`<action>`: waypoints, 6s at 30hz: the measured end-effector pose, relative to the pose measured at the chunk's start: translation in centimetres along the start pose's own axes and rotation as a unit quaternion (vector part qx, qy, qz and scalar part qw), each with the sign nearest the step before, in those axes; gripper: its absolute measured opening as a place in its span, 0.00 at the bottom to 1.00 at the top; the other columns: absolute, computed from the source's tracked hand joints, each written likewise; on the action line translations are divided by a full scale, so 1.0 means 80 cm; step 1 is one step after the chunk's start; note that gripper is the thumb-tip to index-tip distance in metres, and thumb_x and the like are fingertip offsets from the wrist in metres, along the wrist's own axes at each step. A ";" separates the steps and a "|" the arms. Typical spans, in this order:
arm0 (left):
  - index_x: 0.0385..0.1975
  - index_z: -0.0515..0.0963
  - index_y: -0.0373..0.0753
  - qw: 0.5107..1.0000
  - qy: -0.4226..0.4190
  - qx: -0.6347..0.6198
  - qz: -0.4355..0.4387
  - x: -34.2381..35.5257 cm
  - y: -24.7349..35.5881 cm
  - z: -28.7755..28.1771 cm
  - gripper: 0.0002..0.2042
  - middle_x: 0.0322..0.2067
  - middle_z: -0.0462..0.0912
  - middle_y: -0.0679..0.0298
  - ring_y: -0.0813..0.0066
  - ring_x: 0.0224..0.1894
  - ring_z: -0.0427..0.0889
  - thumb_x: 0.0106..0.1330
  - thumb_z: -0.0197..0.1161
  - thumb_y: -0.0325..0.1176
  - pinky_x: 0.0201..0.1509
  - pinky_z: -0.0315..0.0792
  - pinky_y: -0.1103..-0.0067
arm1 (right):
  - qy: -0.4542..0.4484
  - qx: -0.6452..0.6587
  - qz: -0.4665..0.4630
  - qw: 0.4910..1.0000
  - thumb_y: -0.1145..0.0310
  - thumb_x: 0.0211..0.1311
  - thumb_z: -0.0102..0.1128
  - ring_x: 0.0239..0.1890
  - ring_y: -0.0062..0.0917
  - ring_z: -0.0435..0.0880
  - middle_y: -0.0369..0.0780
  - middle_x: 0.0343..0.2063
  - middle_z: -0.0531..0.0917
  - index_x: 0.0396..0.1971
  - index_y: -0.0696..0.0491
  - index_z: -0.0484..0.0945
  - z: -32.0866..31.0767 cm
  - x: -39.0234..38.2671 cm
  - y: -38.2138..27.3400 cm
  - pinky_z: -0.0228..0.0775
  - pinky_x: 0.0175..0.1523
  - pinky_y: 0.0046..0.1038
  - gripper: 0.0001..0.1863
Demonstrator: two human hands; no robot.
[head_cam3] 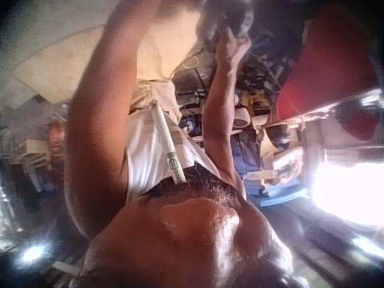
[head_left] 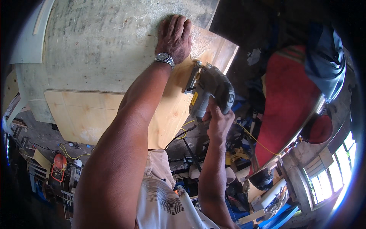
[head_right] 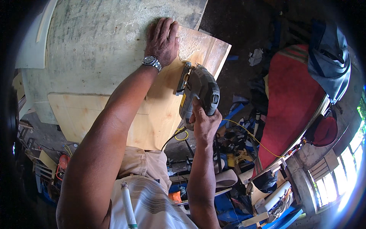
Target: Cutting a piece of plywood using a handheld jigsaw in a workshop.
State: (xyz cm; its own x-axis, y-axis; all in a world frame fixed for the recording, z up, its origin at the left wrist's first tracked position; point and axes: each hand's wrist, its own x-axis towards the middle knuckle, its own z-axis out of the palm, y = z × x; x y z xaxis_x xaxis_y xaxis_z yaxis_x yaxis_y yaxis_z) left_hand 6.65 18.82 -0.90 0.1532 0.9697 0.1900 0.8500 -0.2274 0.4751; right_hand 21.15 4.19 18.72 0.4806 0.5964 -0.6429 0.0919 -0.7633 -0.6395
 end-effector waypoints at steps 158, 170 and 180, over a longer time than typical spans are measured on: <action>0.64 0.70 0.34 0.999 0.011 0.027 0.037 -0.005 -0.004 0.012 0.25 0.68 0.67 0.47 0.41 0.71 0.63 0.68 0.56 0.36 0.77 0.53 0.52 | -0.005 0.018 0.047 0.999 0.63 0.62 0.75 0.22 0.15 0.79 0.34 0.22 0.82 0.37 0.61 0.85 -0.018 -0.038 0.049 0.69 0.29 0.21 0.15; 0.64 0.70 0.35 0.997 0.039 0.048 0.051 -0.003 -0.003 0.016 0.22 0.66 0.69 0.51 0.48 0.71 0.63 0.72 0.54 0.36 0.77 0.54 0.56 | -0.074 0.068 -0.040 0.994 0.54 0.72 0.64 0.39 0.22 0.84 0.40 0.38 0.86 0.56 0.62 0.78 -0.037 -0.069 0.094 0.75 0.44 0.24 0.26; 0.65 0.69 0.36 0.998 0.020 0.043 0.034 0.001 0.008 0.010 0.23 0.68 0.67 0.51 0.47 0.72 0.62 0.70 0.54 0.35 0.77 0.54 0.55 | -0.121 -0.019 0.196 0.973 0.70 0.61 0.69 0.36 0.25 0.85 0.42 0.46 0.87 0.65 0.55 0.73 -0.019 -0.248 0.447 0.78 0.44 0.28 0.31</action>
State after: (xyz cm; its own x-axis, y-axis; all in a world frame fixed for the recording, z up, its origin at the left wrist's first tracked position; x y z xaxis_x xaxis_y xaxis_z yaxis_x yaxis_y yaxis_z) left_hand 7.62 18.84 -1.26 0.1937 0.9477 0.2536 0.8791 -0.2824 0.3840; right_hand 16.19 -35.30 9.27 0.2669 0.2947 -0.9176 -0.0224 -0.9500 -0.3116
